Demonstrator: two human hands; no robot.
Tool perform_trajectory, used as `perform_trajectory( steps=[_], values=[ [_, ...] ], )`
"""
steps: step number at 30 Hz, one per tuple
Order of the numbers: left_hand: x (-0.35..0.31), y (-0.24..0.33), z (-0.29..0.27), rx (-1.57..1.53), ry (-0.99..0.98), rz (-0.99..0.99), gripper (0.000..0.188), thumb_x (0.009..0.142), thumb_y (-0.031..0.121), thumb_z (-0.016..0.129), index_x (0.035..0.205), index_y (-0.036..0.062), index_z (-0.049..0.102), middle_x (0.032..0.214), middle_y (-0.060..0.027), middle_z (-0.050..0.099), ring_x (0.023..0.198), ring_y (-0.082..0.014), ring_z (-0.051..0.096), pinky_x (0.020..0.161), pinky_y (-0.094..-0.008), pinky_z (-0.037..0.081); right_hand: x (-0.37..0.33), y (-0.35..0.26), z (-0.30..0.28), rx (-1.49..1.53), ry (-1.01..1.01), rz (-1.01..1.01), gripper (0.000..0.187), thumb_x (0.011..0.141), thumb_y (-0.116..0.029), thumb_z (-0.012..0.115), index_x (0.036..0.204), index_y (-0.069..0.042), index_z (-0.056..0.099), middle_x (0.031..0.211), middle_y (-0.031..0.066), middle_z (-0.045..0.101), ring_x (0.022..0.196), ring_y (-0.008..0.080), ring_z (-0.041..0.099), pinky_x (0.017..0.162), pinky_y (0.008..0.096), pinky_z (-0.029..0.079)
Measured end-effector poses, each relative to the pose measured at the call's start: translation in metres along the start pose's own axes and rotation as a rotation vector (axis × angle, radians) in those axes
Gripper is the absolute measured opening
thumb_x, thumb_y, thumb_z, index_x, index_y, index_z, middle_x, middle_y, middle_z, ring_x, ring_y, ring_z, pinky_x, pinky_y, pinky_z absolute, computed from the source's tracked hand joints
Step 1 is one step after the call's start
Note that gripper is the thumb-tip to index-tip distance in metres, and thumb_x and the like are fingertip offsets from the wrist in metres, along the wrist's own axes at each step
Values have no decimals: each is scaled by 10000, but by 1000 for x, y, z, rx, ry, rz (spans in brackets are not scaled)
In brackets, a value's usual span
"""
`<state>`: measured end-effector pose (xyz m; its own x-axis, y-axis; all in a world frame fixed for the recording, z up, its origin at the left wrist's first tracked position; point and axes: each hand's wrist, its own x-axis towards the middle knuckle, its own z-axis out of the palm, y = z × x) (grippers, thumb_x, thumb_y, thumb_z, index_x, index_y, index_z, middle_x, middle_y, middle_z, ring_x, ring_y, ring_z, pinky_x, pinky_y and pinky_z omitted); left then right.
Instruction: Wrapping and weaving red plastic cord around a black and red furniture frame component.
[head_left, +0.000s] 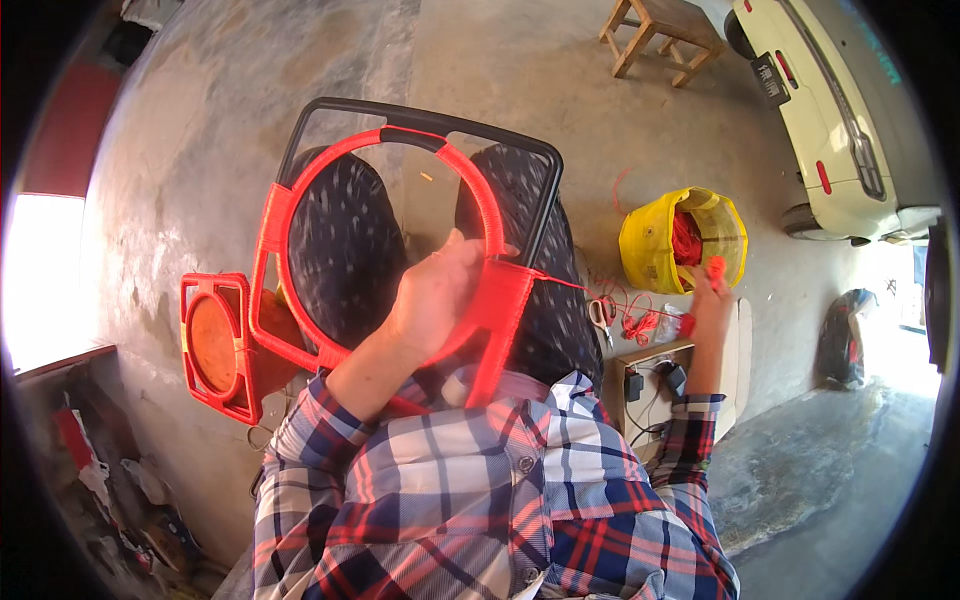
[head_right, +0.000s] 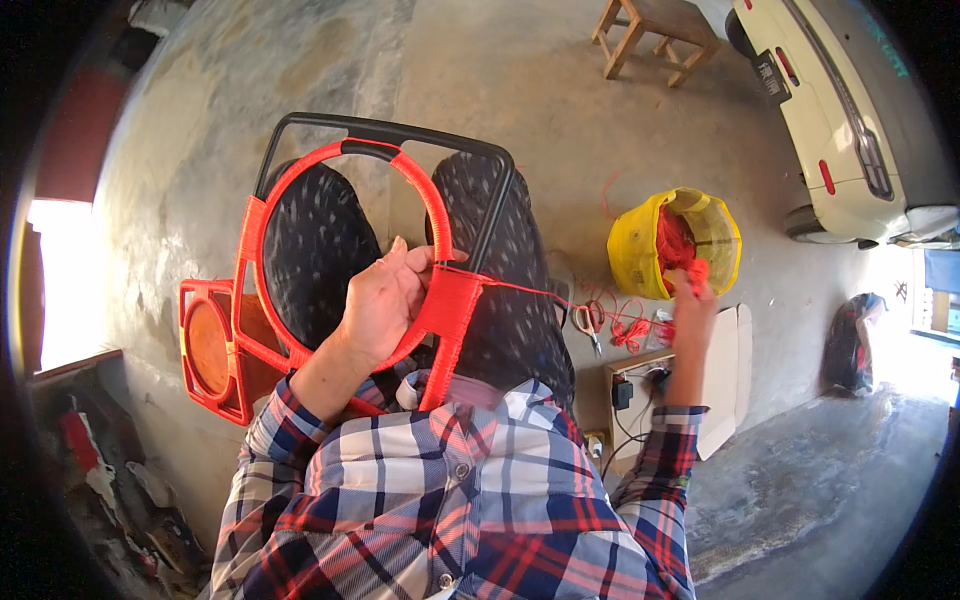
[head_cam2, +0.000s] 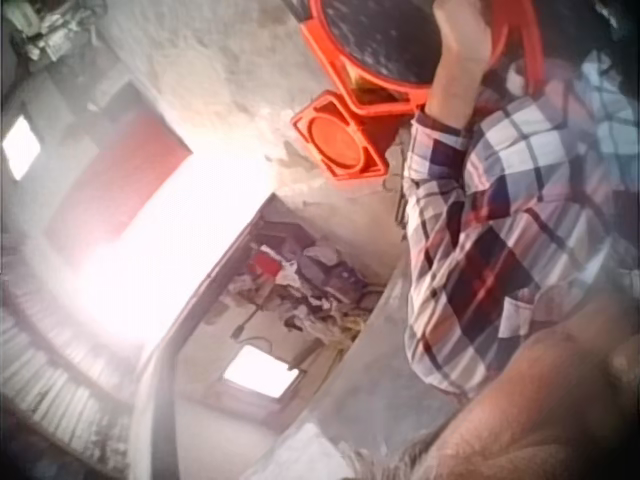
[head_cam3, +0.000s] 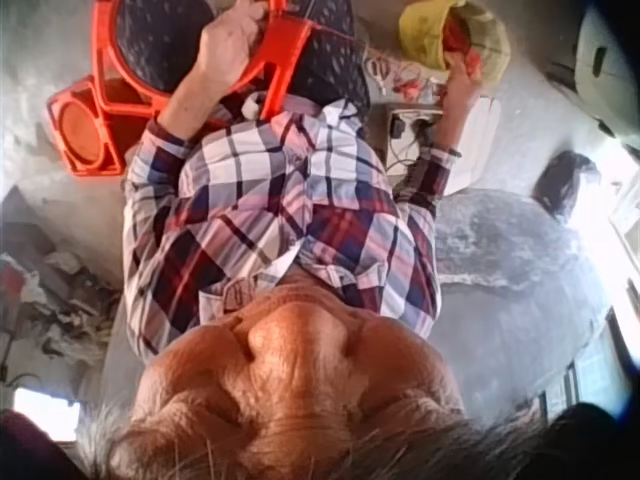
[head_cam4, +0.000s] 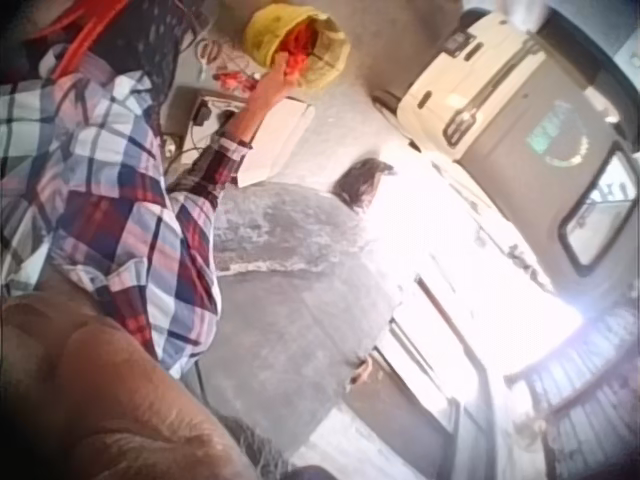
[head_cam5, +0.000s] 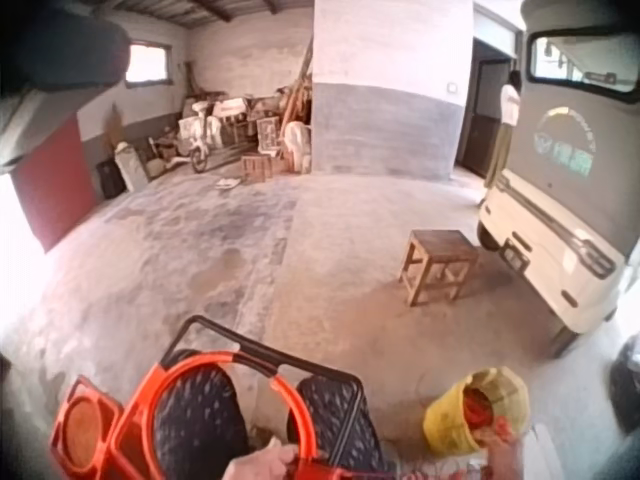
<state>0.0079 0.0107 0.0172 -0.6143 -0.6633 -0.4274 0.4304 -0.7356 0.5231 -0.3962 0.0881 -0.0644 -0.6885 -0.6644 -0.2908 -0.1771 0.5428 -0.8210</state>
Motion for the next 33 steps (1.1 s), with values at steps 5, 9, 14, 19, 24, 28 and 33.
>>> perform_trajectory(
  steps=[5,9,14,19,24,28,33],
  values=[
    [1,-4,-4,-68,-35,-8,606,994,431,314,1310,-69,446,1153,-178,617,1022,-247,625,909,-361,495,-105,-83,88,224,-705,-154,198,918,-245,631,1022,-78,654,631,-92,463,526,13,386,472,192,320],
    [1,-6,-6,-51,-16,2,499,900,210,358,1296,-76,461,1155,-186,620,1018,-257,631,917,-364,499,-111,-84,99,143,-779,-258,187,916,-272,650,939,-87,654,626,-79,495,547,15,438,488,197,342],
    [2,-7,-5,-38,-1,-31,462,869,149,387,1255,-76,503,1131,-177,636,1003,-244,639,908,-360,507,-85,-64,73,274,-656,-76,217,906,-236,665,769,-96,571,586,-53,492,493,32,410,458,209,299],
    [7,-6,-12,10,25,-6,394,861,106,436,1196,-69,547,1069,-155,666,954,-227,658,882,-345,522,-107,-66,76,291,-698,-21,262,916,-269,644,732,-116,539,559,-48,472,494,31,391,465,206,274],
    [4,-4,-6,19,53,20,354,887,97,441,1176,-67,562,1056,-154,671,933,-223,667,857,-337,535,-113,-70,81,215,-700,-58,253,915,-273,651,753,-106,550,570,-45,486,485,33,401,454,206,284],
    [4,-7,-8,23,64,45,330,924,93,424,1175,-65,568,1066,-155,668,946,-215,667,858,-340,538,-117,-79,87,248,-711,-39,245,912,-270,659,772,-96,558,580,-42,494,485,30,408,452,204,290],
    [1,-2,-2,46,71,28,323,975,137,425,1195,-60,557,1065,-142,667,941,-201,667,851,-329,541,-112,-73,83,218,-709,-106,239,913,-272,661,793,-89,564,588,-40,502,486,28,405,453,198,295]
  ],
)
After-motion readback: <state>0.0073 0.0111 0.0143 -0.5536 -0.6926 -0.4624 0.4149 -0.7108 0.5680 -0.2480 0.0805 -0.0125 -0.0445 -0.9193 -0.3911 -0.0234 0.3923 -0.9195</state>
